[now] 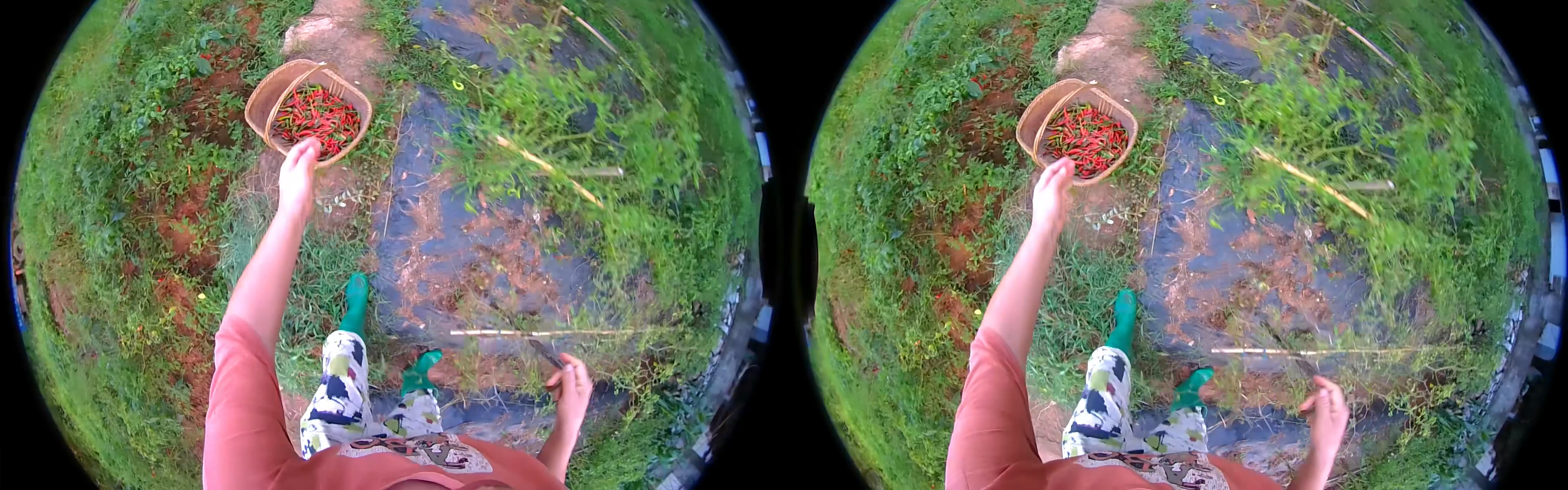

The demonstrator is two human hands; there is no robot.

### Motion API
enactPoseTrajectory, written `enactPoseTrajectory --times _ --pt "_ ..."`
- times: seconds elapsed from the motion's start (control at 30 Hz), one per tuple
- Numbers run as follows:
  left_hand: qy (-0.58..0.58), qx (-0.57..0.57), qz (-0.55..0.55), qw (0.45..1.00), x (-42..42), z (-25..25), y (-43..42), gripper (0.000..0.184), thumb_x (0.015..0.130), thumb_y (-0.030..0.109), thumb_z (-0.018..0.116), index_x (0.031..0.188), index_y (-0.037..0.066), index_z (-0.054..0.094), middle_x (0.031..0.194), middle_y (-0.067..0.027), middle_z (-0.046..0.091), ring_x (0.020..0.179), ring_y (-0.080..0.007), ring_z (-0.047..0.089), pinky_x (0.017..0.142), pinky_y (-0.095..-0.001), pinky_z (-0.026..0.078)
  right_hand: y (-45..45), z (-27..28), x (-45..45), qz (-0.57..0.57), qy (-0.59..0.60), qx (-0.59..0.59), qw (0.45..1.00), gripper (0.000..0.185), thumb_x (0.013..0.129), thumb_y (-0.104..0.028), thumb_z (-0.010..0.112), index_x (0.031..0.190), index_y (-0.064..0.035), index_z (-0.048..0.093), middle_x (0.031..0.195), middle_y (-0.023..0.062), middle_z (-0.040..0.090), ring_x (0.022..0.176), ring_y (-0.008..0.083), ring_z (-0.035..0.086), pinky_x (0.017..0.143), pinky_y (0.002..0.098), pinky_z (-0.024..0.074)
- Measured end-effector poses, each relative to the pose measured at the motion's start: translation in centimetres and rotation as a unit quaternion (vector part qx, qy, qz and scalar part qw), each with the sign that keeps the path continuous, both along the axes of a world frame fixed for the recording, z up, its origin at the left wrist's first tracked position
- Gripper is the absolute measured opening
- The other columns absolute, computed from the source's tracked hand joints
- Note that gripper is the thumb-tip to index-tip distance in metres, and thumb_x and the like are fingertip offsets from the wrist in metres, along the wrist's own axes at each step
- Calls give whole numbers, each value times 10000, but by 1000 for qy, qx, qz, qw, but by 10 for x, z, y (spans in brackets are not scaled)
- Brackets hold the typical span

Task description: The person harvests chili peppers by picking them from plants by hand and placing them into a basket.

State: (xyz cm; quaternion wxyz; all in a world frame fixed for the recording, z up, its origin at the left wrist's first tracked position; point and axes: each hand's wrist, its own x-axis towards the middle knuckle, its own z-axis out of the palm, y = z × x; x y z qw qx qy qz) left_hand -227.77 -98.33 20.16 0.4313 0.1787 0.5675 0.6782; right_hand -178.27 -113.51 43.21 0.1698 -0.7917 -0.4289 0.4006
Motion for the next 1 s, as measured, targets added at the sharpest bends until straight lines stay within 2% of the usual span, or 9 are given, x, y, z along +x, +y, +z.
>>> enactPoseTrajectory --times 0.13,0.27,0.4,0.47,0.63,0.7,0.8,0.9,1.0 --pt "112 -32 31 993 -64 -28 53 305 876 182 514 1135 21 519 1109 -45 546 1028 -124 478 933 -267 333 58 -61 -129 -198 274 -64 939 219 896 -217 467 1029 -54 528 545 -8 460 414 92 378 363 210 275" --pt "164 -96 7 982 -114 -75 48 315 883 232 502 1111 16 534 1059 -49 562 987 -125 495 880 -263 374 160 -185 -250 -186 534 -100 819 302 861 -220 528 1130 -87 497 631 -37 396 551 86 388 505 250 375" --pt "325 -222 -79 916 -148 -93 53 396 870 286 510 1136 -8 510 1081 -123 564 1008 -202 519 890 -309 383 260 -312 -391 -135 663 -90 731 614 849 -312 555 1331 -83 252 1292 207 356 1127 309 432 963 447 327" --pt "490 -238 -120 830 -177 -123 63 480 857 321 510 1169 -41 470 1131 -215 524 1071 -301 492 926 -366 364 280 -343 -424 -80 518 -102 845 722 878 -323 502 1382 -60 57 1416 226 96 1266 344 261 1005 450 270" --pt "546 -287 -99 781 -210 -182 97 702 835 461 489 1280 -57 330 1341 -304 250 1267 -408 226 1037 -430 201 204 -366 -360 -111 579 -127 797 478 907 -263 442 1302 -47 281 1175 172 466 999 251 528 798 351 459" --pt "542 -281 -81 788 -240 -217 109 733 819 500 487 1275 -53 333 1287 -306 321 1221 -418 285 1010 -440 248 140 -368 -301 -65 506 -221 831 382 913 -240 431 1243 -55 380 1039 99 568 834 166 580 684 278 478" --pt "334 -285 -88 894 -246 -219 128 800 753 569 535 1278 -10 366 1239 -201 429 1171 -277 401 959 -355 311 42 -347 -210 -57 392 -388 832 397 900 -279 464 1231 -63 424 1019 41 571 817 98 546 690 237 443" --pt "418 -264 -79 865 -244 -238 122 715 788 465 573 1262 -36 385 1283 -132 410 1189 -211 376 987 -299 265 -26 -321 -132 -45 351 -493 795 408 902 -314 452 1251 -103 422 1078 26 564 835 92 522 710 227 411" --pt "407 -342 -172 830 -270 -258 106 546 750 427 645 1056 -18 569 884 -81 595 776 -155 542 734 -266 418 -39 -286 -120 -67 339 -513 785 399 904 -299 450 1246 -95 429 1082 27 561 841 97 519 717 231 407"
